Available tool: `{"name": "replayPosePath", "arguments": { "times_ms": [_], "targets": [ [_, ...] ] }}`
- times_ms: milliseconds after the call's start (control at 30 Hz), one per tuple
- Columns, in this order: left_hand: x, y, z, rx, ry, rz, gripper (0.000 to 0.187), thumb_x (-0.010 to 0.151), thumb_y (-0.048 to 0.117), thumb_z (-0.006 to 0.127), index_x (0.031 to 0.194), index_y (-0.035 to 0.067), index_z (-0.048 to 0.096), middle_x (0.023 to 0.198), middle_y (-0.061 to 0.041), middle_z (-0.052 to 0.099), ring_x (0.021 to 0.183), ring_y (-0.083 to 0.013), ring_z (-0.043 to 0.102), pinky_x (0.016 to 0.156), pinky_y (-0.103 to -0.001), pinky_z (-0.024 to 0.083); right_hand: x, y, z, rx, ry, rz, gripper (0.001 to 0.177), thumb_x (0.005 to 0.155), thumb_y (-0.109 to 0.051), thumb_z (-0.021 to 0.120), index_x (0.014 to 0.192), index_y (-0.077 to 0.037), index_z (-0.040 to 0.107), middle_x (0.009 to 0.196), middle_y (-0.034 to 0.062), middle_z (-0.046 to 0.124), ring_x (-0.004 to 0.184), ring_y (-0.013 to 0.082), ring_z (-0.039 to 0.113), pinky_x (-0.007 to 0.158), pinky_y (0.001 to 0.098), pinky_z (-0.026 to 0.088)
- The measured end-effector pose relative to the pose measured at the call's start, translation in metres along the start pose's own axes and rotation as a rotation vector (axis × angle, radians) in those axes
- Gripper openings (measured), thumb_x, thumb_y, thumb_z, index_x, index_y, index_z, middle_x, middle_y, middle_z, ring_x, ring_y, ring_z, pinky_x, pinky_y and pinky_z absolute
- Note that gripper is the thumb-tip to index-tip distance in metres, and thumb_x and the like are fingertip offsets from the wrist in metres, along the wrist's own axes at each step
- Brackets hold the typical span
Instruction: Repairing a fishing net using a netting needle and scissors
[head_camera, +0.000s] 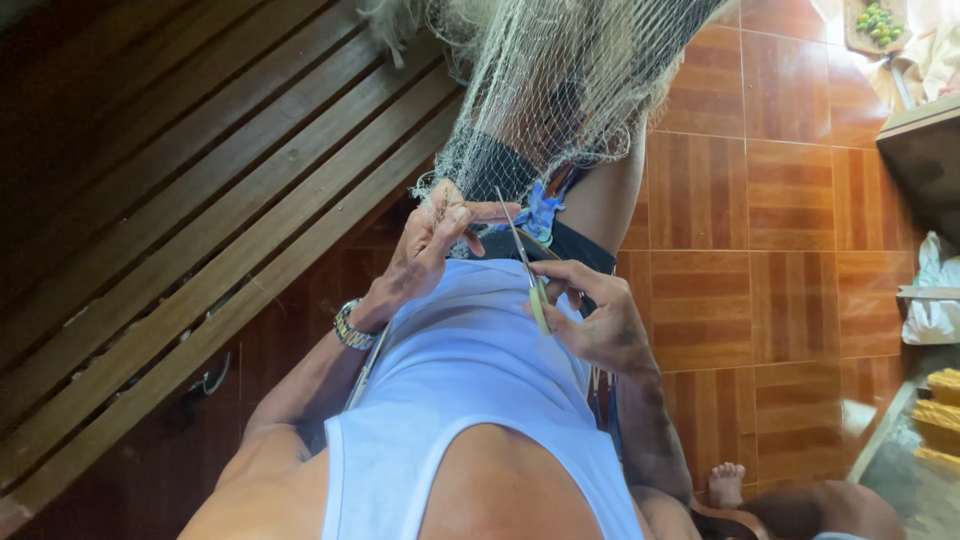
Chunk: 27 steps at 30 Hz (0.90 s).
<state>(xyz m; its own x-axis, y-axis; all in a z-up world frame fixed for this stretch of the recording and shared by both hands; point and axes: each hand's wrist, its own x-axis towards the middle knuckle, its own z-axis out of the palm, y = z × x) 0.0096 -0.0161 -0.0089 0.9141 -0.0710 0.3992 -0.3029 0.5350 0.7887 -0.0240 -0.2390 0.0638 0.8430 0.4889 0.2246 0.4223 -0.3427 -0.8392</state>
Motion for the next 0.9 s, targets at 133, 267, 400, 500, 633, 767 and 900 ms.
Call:
{"name": "replayPosePath", "arguments": {
  "times_ms": [133, 267, 400, 500, 633, 767, 900],
  "targets": [
    [0.0, 0.001, -0.002, 0.049, -0.005, 0.021, 0.032, 0.112, 0.02, 0.045, 0.103, -0.006, 0.059, 0.118, -0.027, 0.072, 0.097, -0.0298, 0.076, 0.062, -0.025, 0.058, 0.002, 0.003, 0.002, -0.003, -0.005, -0.005, 0.04, 0.084, -0.01, 0.079, 0.123, -0.001, 0.072, 0.072, 0.0048, 0.071, 0.065, 0.0117, 0.062, 0.058, 0.025, 0.051],
    [0.001, 0.002, -0.002, 0.043, -0.005, 0.012, 0.034, 0.111, 0.02, 0.045, 0.105, -0.009, 0.061, 0.116, -0.027, 0.073, 0.1, -0.031, 0.075, 0.064, -0.027, 0.059, 0.002, 0.001, 0.003, 0.024, -0.006, 0.01, 0.04, 0.084, -0.009, 0.078, 0.123, -0.001, 0.073, 0.072, 0.0051, 0.072, 0.065, 0.011, 0.062, 0.057, 0.0246, 0.051],
    [0.001, 0.0, -0.006, 0.035, -0.029, -0.018, 0.035, 0.111, 0.022, 0.043, 0.105, -0.008, 0.06, 0.118, -0.026, 0.073, 0.108, -0.0336, 0.074, 0.063, -0.026, 0.059, 0.004, 0.002, 0.001, 0.028, -0.021, 0.018, 0.041, 0.082, -0.007, 0.077, 0.122, 0.0, 0.072, 0.071, 0.0052, 0.073, 0.064, 0.0111, 0.063, 0.057, 0.0234, 0.05],
    [0.0, -0.002, -0.005, 0.039, -0.013, -0.026, 0.038, 0.111, 0.023, 0.043, 0.106, -0.008, 0.064, 0.118, -0.024, 0.074, 0.108, -0.0323, 0.074, 0.063, -0.024, 0.058, 0.001, 0.001, -0.001, 0.043, -0.029, 0.012, 0.041, 0.082, -0.005, 0.075, 0.122, 0.002, 0.072, 0.076, 0.0082, 0.075, 0.065, 0.0132, 0.066, 0.057, 0.0253, 0.05],
    [-0.001, -0.004, -0.008, 0.0, -0.023, -0.043, 0.036, 0.112, 0.027, 0.042, 0.102, -0.004, 0.058, 0.117, -0.025, 0.074, 0.108, -0.0333, 0.074, 0.063, -0.024, 0.058, 0.004, -0.001, -0.006, 0.022, -0.03, 0.016, 0.042, 0.083, -0.006, 0.076, 0.124, 0.0, 0.072, 0.082, 0.0088, 0.076, 0.07, 0.0127, 0.067, 0.059, 0.0261, 0.051],
    [-0.001, -0.004, -0.008, 0.019, -0.033, -0.046, 0.038, 0.112, 0.024, 0.041, 0.101, -0.005, 0.062, 0.116, -0.025, 0.074, 0.108, -0.0324, 0.075, 0.062, -0.022, 0.058, 0.011, -0.009, -0.014, -0.14, -0.025, -0.07, 0.044, 0.082, -0.009, 0.079, 0.125, -0.002, 0.072, 0.095, 0.013, 0.077, 0.075, 0.021, 0.07, 0.061, 0.0311, 0.053],
    [0.0, 0.006, -0.009, 0.018, -0.055, -0.073, 0.028, 0.111, 0.016, 0.044, 0.093, -0.002, 0.054, 0.111, -0.028, 0.075, 0.103, -0.034, 0.076, 0.06, -0.023, 0.059, 0.013, -0.018, -0.021, -0.343, -0.021, -0.117, 0.042, 0.085, -0.017, 0.081, 0.125, -0.007, 0.073, 0.086, 0.0098, 0.07, 0.07, 0.0253, 0.066, 0.059, 0.0354, 0.053]
  ]
}}
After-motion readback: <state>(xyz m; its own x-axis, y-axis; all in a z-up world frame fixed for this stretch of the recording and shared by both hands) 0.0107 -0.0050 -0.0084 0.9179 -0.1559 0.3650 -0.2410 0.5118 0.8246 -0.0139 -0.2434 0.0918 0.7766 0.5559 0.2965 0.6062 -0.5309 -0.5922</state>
